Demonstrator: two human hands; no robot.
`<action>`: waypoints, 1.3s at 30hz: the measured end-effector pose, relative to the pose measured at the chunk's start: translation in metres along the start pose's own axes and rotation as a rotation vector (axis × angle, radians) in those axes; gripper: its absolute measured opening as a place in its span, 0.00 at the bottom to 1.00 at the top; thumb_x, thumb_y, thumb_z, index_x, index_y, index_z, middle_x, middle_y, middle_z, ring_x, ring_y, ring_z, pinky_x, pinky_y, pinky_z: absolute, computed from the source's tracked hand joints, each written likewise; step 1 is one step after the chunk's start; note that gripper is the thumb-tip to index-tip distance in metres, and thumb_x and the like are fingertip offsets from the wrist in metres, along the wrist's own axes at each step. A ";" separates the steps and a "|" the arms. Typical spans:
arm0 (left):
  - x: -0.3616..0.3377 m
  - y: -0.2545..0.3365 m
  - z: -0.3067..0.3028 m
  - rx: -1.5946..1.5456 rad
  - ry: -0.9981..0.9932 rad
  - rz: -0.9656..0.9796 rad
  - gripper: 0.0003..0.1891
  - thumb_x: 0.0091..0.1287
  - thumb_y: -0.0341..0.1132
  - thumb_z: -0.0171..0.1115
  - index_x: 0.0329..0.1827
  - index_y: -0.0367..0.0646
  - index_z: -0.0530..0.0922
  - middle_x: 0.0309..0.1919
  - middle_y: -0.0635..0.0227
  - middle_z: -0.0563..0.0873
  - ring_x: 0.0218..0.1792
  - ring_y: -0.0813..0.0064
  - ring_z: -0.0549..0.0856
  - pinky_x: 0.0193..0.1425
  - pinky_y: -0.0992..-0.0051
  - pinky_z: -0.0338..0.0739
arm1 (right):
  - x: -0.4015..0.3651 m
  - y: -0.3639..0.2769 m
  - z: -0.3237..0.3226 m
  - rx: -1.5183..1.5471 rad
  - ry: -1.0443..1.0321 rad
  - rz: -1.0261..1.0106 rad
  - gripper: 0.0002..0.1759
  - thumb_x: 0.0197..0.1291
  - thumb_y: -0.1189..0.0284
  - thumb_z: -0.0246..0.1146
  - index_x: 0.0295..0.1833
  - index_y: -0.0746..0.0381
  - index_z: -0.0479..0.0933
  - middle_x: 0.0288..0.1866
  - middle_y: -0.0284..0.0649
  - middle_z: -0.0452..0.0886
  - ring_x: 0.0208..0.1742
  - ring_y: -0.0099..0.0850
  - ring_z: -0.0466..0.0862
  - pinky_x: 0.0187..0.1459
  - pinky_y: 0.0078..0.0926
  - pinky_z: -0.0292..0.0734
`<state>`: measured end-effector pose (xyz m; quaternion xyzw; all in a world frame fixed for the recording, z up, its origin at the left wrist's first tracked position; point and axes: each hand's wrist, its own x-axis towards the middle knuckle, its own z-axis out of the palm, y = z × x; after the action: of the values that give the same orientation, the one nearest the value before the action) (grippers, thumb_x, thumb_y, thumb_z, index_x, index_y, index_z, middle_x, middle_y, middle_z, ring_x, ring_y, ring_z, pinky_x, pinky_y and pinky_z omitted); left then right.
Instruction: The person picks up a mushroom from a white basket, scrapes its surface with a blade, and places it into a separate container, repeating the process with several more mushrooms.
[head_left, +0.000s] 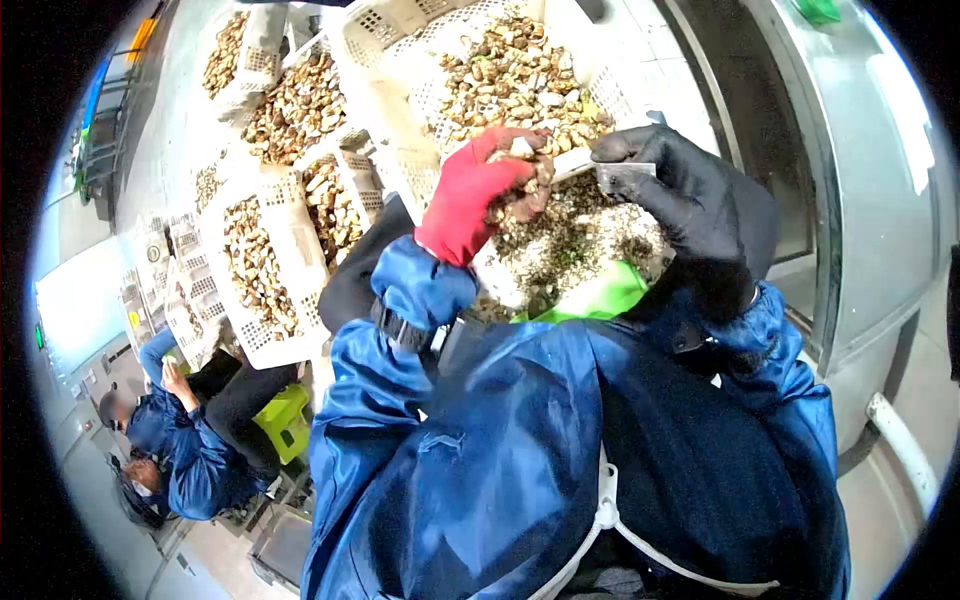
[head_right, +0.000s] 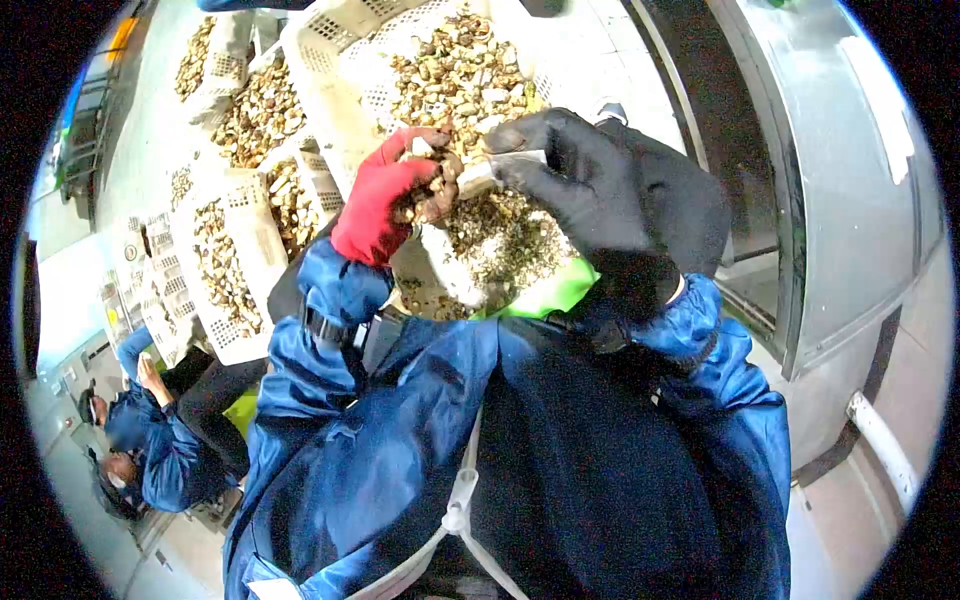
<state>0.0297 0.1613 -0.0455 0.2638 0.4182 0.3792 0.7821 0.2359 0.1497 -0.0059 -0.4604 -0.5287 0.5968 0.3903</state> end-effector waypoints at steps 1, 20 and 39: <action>-0.016 0.001 0.007 0.122 0.074 0.000 0.16 0.57 0.26 0.53 0.50 0.40 0.72 0.31 0.64 0.80 0.22 0.78 0.77 0.23 0.83 0.68 | -0.006 -0.006 0.007 0.003 -0.019 -0.036 0.12 0.58 0.72 0.60 0.45 0.66 0.74 0.40 0.36 0.77 0.42 0.23 0.76 0.47 0.21 0.71; -0.124 -0.059 -0.007 -0.040 -0.074 0.162 0.15 0.66 0.34 0.50 0.52 0.35 0.72 0.36 0.63 0.81 0.31 0.80 0.80 0.33 0.82 0.73 | -0.076 -0.017 0.064 -0.806 -0.455 -0.727 0.03 0.44 0.75 0.59 0.27 0.61 0.73 0.45 0.37 0.77 0.46 0.40 0.77 0.45 0.35 0.72; -0.113 -0.055 -0.033 -0.174 -0.124 -0.130 0.19 0.68 0.44 0.46 0.50 0.36 0.74 0.28 0.67 0.80 0.20 0.81 0.76 0.20 0.83 0.70 | -0.086 -0.028 0.042 -0.757 0.030 -0.677 0.07 0.45 0.77 0.64 0.22 0.66 0.73 0.32 0.43 0.82 0.27 0.31 0.79 0.27 0.23 0.70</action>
<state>-0.0195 0.0406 -0.0513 0.1901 0.3508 0.3459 0.8492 0.2181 0.0602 0.0343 -0.3810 -0.8218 0.1968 0.3752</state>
